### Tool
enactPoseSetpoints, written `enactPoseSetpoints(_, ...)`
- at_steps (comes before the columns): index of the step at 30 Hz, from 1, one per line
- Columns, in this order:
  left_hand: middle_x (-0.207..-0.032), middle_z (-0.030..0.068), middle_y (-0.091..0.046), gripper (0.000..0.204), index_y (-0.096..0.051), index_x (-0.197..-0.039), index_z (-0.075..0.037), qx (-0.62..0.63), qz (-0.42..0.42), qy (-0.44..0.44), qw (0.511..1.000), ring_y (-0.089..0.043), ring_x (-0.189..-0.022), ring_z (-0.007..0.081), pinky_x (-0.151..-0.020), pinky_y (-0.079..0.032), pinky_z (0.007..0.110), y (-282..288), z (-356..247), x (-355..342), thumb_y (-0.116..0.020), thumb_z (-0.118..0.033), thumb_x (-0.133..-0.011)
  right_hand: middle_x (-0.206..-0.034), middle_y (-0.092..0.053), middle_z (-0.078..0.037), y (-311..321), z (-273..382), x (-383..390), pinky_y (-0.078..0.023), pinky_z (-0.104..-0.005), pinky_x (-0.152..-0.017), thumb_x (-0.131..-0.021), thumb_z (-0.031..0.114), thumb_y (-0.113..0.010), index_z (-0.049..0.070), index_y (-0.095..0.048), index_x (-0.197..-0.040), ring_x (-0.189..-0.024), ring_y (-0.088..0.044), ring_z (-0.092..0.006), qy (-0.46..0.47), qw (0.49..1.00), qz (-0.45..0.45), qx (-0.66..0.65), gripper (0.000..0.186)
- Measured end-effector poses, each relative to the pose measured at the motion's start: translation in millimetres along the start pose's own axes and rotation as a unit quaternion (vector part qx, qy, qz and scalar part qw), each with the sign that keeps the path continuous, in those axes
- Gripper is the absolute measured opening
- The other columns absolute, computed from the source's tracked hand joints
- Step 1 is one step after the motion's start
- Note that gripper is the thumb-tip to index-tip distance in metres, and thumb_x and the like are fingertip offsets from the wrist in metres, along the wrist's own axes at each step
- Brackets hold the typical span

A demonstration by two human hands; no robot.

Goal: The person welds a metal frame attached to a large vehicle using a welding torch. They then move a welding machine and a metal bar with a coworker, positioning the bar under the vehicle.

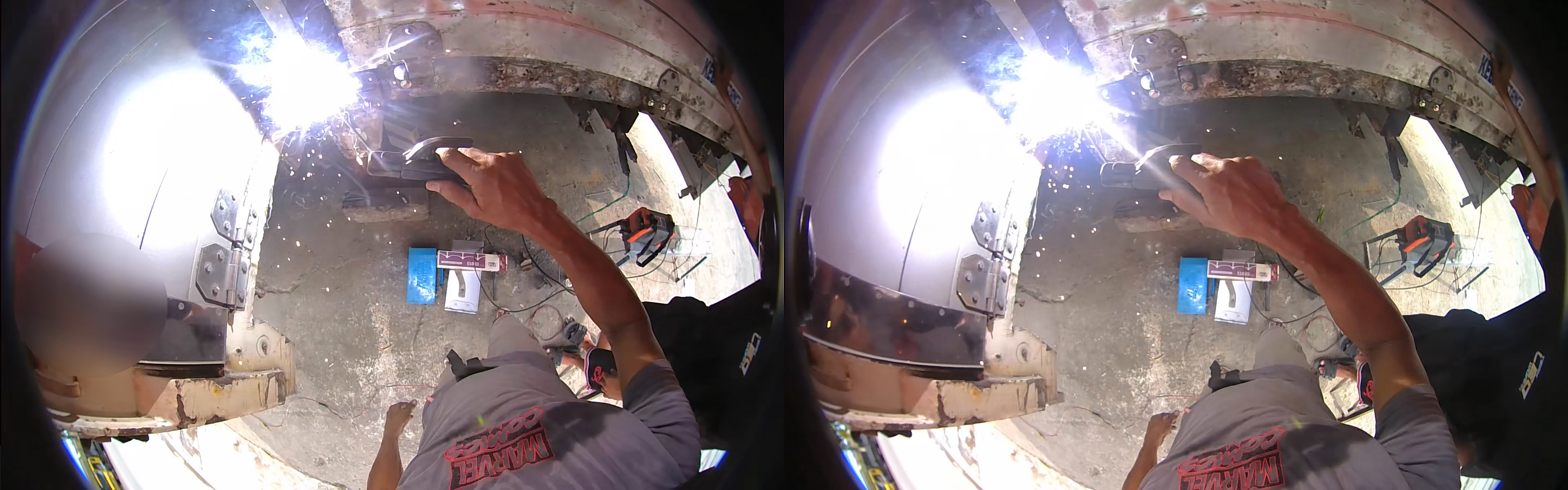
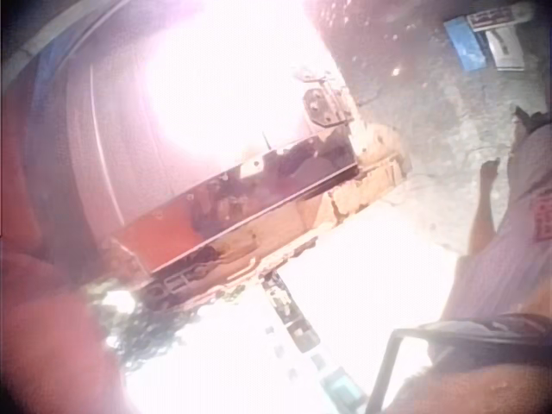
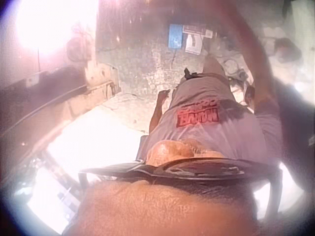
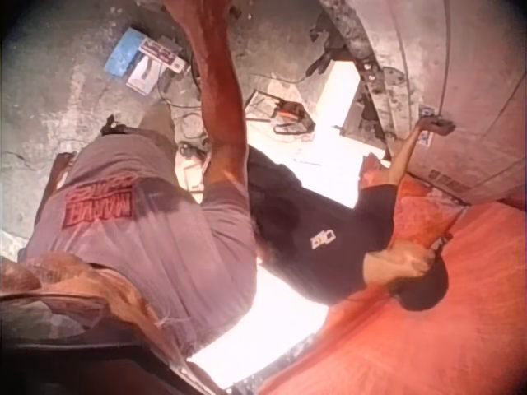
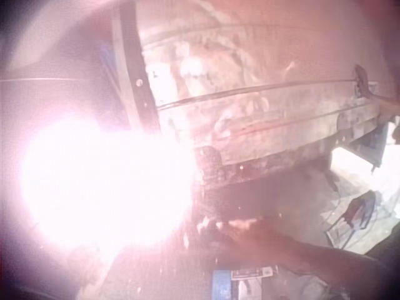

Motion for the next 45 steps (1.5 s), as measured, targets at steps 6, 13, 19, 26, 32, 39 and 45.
enactPoseSetpoints(6, -0.093, 0.0145, -0.078, 0.057, -0.076, -0.111, 0.004, 0.008, -0.013, -0.006, 1.0, -0.074, -0.078, 0.0219, -0.071, -0.057, 0.034, 8.0, -4.6, -1.3, -0.077, -0.05, -0.093, -0.094, -0.075, -0.02, -5.6, -0.6, -1.5, -0.059, -0.0456, -0.063, -0.099, 0.045, -0.069, 0.004, -0.067, -0.122, -0.074, -0.074, -0.035, -0.003, 1.0, 0.0, -0.002, 0.048)
enactPoseSetpoints(13, -0.089, 0.0142, -0.077, 0.058, -0.077, -0.109, 0.004, -0.006, -0.01, -0.014, 1.0, -0.075, -0.077, 0.021, -0.07, -0.056, 0.035, 7.4, 13.1, -9.6, -0.075, -0.052, -0.094, -0.098, -0.074, -0.018, -4.7, 3.7, -6.8, -0.058, -0.0468, -0.068, -0.1, 0.043, -0.068, 0.003, -0.065, -0.122, -0.081, -0.074, -0.035, 0.003, 0.999, 0.008, -0.035, 0.046)
enactPoseSetpoints(19, -0.085, 0.0143, -0.077, 0.061, -0.077, -0.108, 0.004, -0.014, -0.009, 0.017, 1.0, -0.076, -0.078, 0.0214, -0.072, -0.056, 0.036, 4.6, 11.7, 1.5, -0.073, -0.055, -0.095, -0.098, -0.074, -0.018, -7.5, -0.5, -4.4, -0.058, -0.0469, -0.068, -0.1, 0.043, -0.068, 0.003, -0.065, -0.121, -0.081, -0.073, -0.0359, -0.008, 1.0, 0.004, -0.03, 0.045)
enactPoseSetpoints(26, -0.085, 0.0139, -0.076, 0.061, -0.076, -0.106, 0.005, 0.007, -0.013, 0.021, 1.0, -0.076, -0.077, 0.0211, -0.072, -0.057, 0.036, 2.7, 17.0, -1.7, -0.073, -0.055, -0.094, -0.099, -0.075, -0.019, -6.7, -1.8, -4.7, -0.058, -0.0481, -0.067, -0.1, 0.043, -0.068, 0.002, -0.065, -0.121, -0.08, -0.074, -0.036, -0.012, 0.999, 0.008, -0.039, 0.046)
enactPoseSetpoints(32, -0.087, 0.0144, -0.076, 0.059, -0.076, -0.104, 0.005, 0.012, 0.0, 0.013, 1.0, -0.076, -0.077, 0.0205, -0.071, -0.056, 0.036, 2.0, 13.7, -3.0, -0.074, -0.053, -0.094, -0.102, -0.074, -0.019, -6.3, -2.0, -4.9, -0.058, -0.0479, -0.069, -0.1, 0.043, -0.068, 0.002, -0.066, -0.122, -0.082, -0.074, -0.0366, -0.02, 0.999, 0.017, -0.041, 0.046)
enactPoseSetpoints(39, -0.086, 0.0135, -0.076, 0.056, -0.077, -0.103, 0.004, 0.02, -0.002, 0.021, 1.0, -0.075, -0.077, 0.0199, -0.07, -0.056, 0.035, 5.0, 10.8, -0.1, -0.075, -0.051, -0.094, -0.094, -0.075, -0.016, -5.1, -1.2, -4.1, -0.059, -0.0455, -0.062, -0.1, 0.046, -0.067, 0.006, -0.067, -0.121, -0.076, -0.074, -0.0325, 0.004, 0.999, -0.026, -0.034, 0.045)
enactPoseSetpoints(45, -0.083, 0.0133, -0.075, 0.055, -0.077, -0.103, 0.005, 0.021, -0.007, 0.023, 0.999, -0.074, -0.075, 0.0187, -0.069, -0.055, 0.034, 6.7, 1.4, 5.2, -0.075, -0.05, -0.095, -0.102, -0.075, -0.019, -9.0, -3.0, -4.0, -0.058, -0.0484, -0.07, -0.1, 0.042, -0.069, 0.002, -0.066, -0.123, -0.083, -0.074, -0.0371, -0.012, 0.999, -0.008, -0.046, 0.046)
Point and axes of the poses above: each hand's wrist, its own x-axis away from the middle knuckle, its own y-axis out of the back of the hand, z = x × y, the point moved 8 cm from there along -x, towards the middle knuckle
